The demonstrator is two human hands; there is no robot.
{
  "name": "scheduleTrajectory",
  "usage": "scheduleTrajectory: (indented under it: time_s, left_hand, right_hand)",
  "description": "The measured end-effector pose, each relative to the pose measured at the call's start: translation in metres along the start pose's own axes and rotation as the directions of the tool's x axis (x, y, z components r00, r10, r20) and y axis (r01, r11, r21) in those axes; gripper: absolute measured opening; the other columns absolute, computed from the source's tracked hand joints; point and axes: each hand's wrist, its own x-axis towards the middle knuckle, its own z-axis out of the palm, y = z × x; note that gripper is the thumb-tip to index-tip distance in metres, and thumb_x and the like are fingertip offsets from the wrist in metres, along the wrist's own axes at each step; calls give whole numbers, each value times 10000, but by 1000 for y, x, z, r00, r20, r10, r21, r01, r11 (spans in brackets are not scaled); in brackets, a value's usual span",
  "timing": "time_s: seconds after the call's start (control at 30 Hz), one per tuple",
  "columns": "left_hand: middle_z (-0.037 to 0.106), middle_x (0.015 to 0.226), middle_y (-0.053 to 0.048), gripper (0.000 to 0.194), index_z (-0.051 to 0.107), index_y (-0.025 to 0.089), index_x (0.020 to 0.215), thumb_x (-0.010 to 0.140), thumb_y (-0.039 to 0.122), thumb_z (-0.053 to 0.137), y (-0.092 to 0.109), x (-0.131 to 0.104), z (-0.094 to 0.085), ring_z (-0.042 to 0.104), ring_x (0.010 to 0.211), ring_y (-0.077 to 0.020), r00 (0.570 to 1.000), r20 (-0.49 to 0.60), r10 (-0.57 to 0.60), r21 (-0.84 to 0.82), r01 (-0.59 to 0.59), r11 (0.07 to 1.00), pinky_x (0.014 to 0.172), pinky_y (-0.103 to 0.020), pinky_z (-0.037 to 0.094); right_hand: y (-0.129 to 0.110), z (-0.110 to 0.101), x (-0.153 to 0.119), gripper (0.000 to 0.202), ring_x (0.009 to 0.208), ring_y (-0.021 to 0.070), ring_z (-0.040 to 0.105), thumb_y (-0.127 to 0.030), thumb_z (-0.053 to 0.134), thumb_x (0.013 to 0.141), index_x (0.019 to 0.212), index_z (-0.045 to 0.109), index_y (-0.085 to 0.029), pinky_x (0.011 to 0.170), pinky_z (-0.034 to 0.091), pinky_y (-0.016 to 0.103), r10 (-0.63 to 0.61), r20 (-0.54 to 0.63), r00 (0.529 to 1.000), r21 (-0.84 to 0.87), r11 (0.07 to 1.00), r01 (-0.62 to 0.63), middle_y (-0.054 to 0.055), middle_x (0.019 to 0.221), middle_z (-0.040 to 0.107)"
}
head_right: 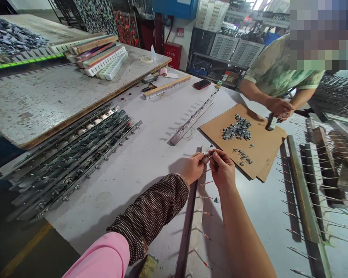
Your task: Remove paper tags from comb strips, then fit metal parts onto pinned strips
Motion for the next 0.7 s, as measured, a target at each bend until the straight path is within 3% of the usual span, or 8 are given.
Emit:
scheduleTrajectory:
  time_s: [0.2, 0.33, 0.57, 0.7]
  left_hand:
    - [747, 1075, -33, 210, 719, 236, 1104, 966, 174, 572, 2, -1, -1, 699, 1001, -180, 1000, 5, 11, -39, -11, 999, 918, -268, 552]
    - [747, 1079, -31, 187, 723, 234, 1102, 984, 202, 580, 2, -1, 0, 700, 1015, -174, 1000, 4, -5, -8, 5, 1000, 943, -255, 544]
    - [745, 1082, -38, 157, 711, 219, 1056, 984, 186, 576, -1, 3, 3, 695, 1027, -184, 1000, 11, -7, 20, 7, 1000, 943, -281, 547]
    - [750, 1097, -57, 160, 711, 201, 1066, 980, 188, 577, -5, 7, 0, 695, 1055, -197, 1000, 2, 24, -17, -24, 1000, 974, -302, 547]
  right_hand:
    - [3, -15, 2, 364, 492, 60, 337, -441, 872, 728, 1006, 809, -214, 415, 233, 196, -117, 46, 992, -263, 957, 125, -56, 555, 451]
    - [5, -20, 7, 310, 478, 60, 336, -434, 876, 723, 927, 809, -211, 430, 227, 220, -154, 101, 983, -266, 948, 176, -50, 555, 471]
    - [6, -13, 12, 348, 465, 73, 329, -480, 868, 706, 902, 787, -204, 437, 234, 237, -129, 107, 986, -272, 950, 154, -61, 521, 452]
    - [-8, -27, 10, 405, 494, 66, 317, -475, 866, 696, 1013, 765, -244, 430, 232, 225, -164, -7, 986, -290, 944, 155, -52, 660, 531]
